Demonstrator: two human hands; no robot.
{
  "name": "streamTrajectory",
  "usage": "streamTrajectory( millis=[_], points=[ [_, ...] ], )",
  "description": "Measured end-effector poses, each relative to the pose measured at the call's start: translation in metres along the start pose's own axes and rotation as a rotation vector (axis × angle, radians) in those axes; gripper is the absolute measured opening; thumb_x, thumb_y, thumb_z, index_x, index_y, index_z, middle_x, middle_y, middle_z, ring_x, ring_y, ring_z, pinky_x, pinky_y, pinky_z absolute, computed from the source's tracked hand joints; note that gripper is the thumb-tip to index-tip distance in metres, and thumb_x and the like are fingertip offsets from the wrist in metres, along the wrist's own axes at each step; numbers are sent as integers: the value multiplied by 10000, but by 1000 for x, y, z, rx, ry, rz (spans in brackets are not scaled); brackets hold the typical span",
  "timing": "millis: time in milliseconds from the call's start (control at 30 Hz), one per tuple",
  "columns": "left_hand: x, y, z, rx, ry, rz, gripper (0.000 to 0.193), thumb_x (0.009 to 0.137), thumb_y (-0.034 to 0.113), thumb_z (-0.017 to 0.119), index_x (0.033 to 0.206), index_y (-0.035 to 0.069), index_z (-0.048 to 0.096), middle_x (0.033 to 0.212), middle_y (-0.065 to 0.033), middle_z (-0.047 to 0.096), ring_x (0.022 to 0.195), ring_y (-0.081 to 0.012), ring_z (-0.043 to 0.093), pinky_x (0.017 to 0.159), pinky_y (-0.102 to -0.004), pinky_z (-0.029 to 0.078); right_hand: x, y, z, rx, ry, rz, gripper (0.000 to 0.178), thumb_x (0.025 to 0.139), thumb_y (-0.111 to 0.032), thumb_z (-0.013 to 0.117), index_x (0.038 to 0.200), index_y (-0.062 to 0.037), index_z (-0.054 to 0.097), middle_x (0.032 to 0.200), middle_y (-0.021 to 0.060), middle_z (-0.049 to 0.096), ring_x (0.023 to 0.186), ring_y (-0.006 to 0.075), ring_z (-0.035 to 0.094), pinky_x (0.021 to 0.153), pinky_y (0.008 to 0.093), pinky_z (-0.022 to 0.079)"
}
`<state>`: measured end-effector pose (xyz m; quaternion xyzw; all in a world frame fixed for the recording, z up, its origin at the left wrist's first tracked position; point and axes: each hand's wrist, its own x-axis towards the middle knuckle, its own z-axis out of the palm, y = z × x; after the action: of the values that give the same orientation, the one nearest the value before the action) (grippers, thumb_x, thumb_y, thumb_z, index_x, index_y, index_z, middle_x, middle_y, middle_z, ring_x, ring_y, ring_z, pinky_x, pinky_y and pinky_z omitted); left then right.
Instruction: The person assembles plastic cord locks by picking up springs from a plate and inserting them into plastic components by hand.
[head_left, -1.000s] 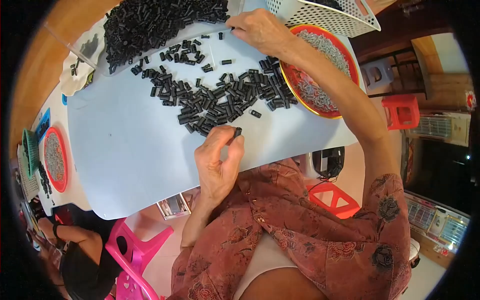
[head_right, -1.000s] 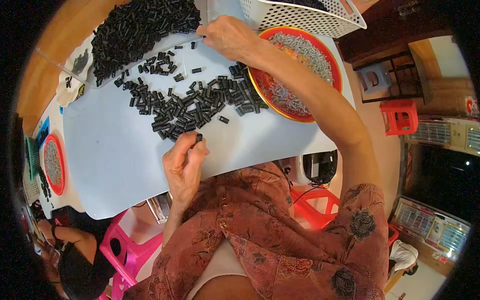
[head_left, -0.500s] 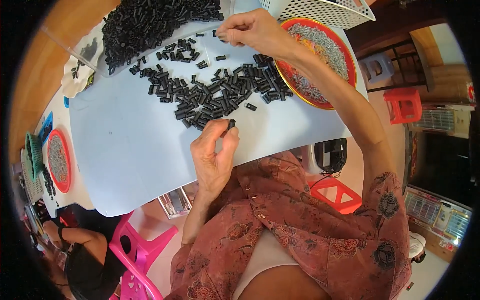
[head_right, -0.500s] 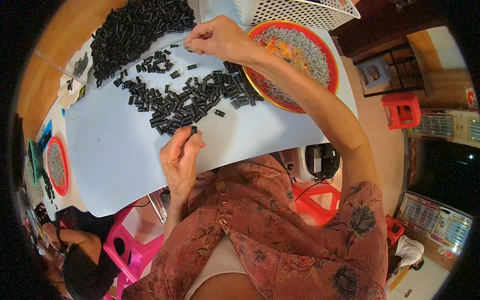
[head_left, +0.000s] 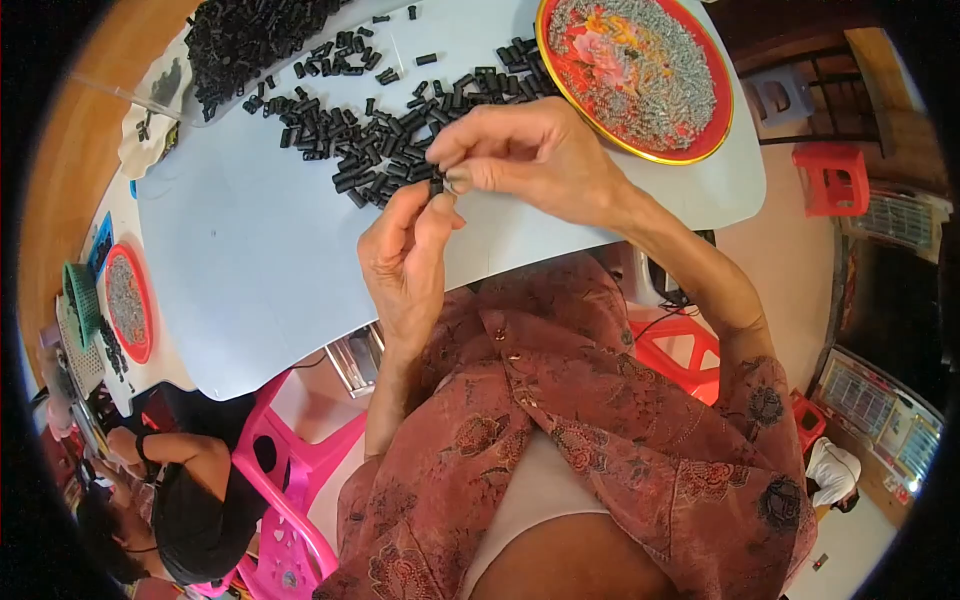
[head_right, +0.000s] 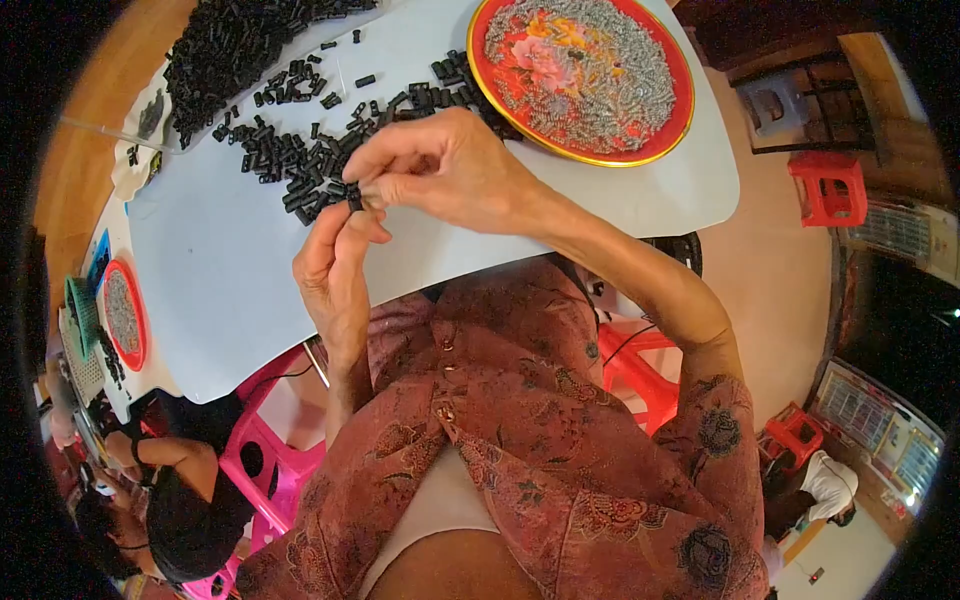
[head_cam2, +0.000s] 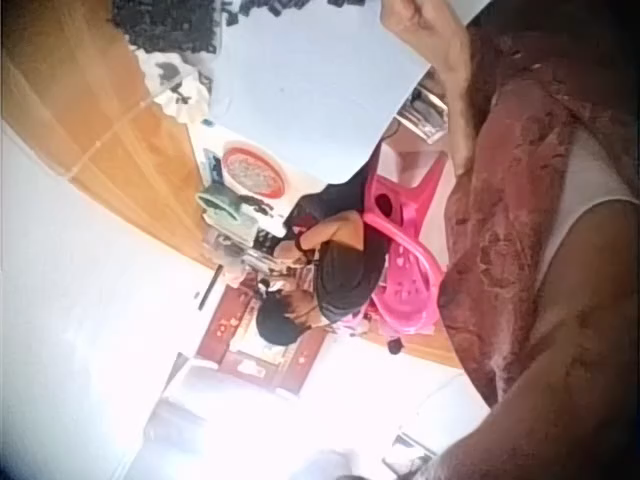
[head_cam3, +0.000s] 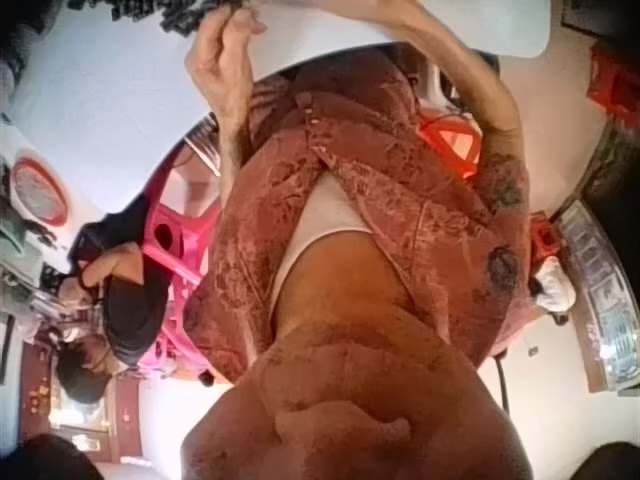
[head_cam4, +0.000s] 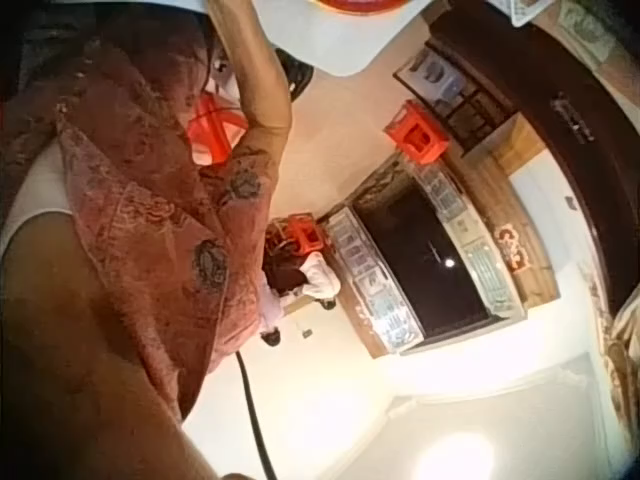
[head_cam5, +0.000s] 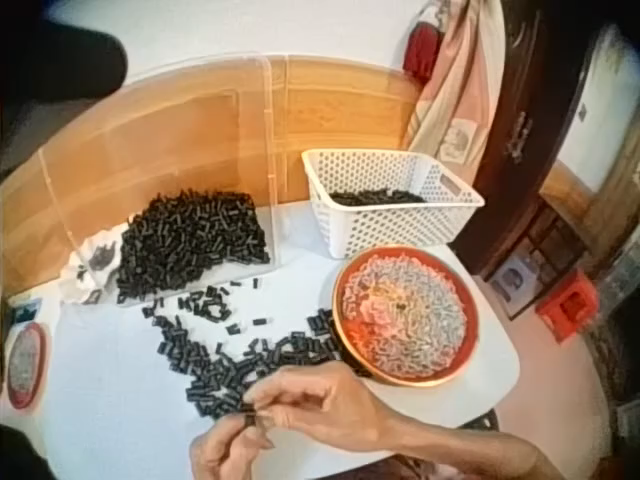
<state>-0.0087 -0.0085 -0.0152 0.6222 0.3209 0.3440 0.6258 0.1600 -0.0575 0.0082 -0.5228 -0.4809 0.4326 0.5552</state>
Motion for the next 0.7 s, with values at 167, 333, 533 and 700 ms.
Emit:
streamTrajectory(
  millis=[167,333,533,700],
  points=[
    [-4,2,-4,88,-47,-42,174,916,125,528,930,-30,605,781,-35,619,802,-107,540,789,-267,420,-6,2,4,-269,21,-153,197,750,-20,659,946,-17,682,831,77,686,735,154,648,671,279,508],
    [-3,4,5,43,14,11,153,898,135,575,907,-13,617,712,-1,583,676,-43,477,592,-194,359,-9,4,5,-433,31,-233,214,745,-34,664,958,-26,679,852,85,683,738,169,652,669,285,508],
    [-2,2,1,38,-2,3,138,887,107,573,928,-13,626,710,-3,581,672,-42,471,584,-193,359,-10,11,-4,119,105,37,163,844,-44,619,994,-23,680,844,9,674,736,62,598,669,198,474],
    [-1,5,2,112,-18,-23,123,883,106,577,901,-8,617,709,-5,576,661,-47,471,576,-200,366,-8,15,-9,189,90,191,185,894,-138,618,1023,-12,659,859,25,649,731,59,566,693,210,474]
  ],
)
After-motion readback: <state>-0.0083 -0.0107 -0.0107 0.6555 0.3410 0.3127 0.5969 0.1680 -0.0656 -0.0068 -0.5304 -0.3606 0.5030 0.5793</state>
